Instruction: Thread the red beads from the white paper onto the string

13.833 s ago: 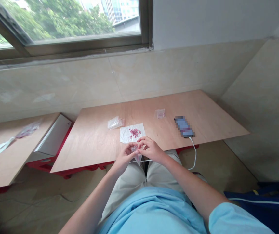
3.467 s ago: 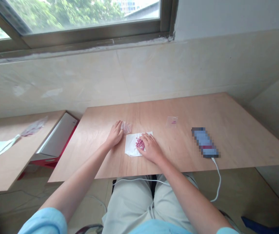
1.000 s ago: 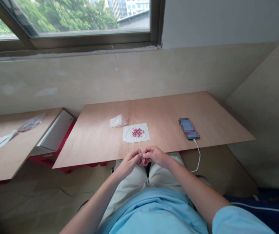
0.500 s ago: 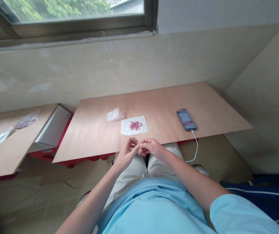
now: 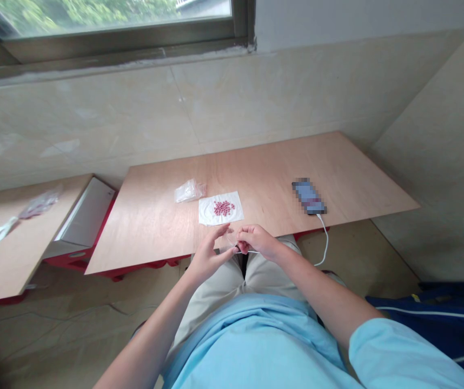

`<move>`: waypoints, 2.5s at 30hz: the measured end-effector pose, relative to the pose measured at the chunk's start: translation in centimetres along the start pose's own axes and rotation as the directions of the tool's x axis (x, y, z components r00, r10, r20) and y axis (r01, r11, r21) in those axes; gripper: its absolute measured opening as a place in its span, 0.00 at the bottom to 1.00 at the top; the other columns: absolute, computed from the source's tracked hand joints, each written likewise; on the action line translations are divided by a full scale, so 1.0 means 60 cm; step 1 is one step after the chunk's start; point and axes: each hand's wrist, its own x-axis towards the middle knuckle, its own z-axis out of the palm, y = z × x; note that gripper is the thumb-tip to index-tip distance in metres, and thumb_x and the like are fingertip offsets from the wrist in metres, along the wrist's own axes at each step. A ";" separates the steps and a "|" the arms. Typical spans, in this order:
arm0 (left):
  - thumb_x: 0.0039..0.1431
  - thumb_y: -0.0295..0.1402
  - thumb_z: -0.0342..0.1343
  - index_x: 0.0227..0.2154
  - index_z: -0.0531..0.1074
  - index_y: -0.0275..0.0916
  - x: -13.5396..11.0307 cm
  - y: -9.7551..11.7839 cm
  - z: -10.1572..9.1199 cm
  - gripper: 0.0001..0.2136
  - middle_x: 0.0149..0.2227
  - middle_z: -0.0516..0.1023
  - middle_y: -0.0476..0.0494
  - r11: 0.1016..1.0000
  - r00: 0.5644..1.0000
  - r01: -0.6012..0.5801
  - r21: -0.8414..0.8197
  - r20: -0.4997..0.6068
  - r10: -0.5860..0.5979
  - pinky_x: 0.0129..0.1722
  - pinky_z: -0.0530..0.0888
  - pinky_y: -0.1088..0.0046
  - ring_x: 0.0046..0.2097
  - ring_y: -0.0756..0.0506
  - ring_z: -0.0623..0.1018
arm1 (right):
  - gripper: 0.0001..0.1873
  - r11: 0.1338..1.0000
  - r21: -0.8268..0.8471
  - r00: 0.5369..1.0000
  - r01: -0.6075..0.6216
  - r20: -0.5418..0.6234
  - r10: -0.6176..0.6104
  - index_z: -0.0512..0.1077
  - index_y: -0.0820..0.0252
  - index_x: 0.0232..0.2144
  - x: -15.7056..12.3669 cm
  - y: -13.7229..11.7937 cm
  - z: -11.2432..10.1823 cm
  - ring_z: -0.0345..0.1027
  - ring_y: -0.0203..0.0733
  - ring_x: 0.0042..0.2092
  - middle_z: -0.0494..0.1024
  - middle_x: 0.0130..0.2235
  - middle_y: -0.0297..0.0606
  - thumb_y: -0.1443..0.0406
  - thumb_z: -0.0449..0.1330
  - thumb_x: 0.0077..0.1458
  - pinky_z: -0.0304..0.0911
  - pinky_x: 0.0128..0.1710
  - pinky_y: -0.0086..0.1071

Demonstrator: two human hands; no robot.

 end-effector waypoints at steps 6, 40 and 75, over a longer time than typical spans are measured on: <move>0.57 0.39 0.65 0.53 0.72 0.41 0.010 -0.011 -0.001 0.21 0.52 0.78 0.37 0.953 0.990 0.135 -0.270 -0.006 -0.142 0.58 0.69 0.58 0.55 0.39 0.76 | 0.15 0.997 0.035 0.997 0.072 -0.035 -0.071 0.69 0.59 0.25 -0.003 -0.012 0.000 0.63 0.33 0.23 0.72 0.22 0.31 0.56 0.66 0.53 0.62 0.27 0.29; 0.52 0.40 0.67 0.46 0.78 0.41 0.190 -0.130 -0.182 0.18 0.44 0.80 0.36 0.841 0.994 -0.109 0.530 0.082 0.077 0.49 0.68 0.59 0.45 0.35 0.77 | 0.31 0.332 -0.856 0.762 0.397 0.105 -0.639 0.67 0.61 0.59 0.217 0.005 -0.023 0.63 0.53 0.61 0.70 0.59 0.50 0.63 0.65 0.54 0.56 0.63 0.44; 0.63 0.47 0.52 0.52 0.71 0.39 0.236 -0.155 -0.251 0.21 0.49 0.78 0.38 0.944 0.958 0.202 0.262 -0.254 -0.135 0.57 0.69 0.55 0.52 0.38 0.76 | 0.28 0.234 -0.903 0.772 0.361 0.149 -0.618 0.63 0.67 0.62 0.254 0.014 -0.044 0.54 0.50 0.67 0.65 0.63 0.54 0.59 0.58 0.63 0.51 0.67 0.45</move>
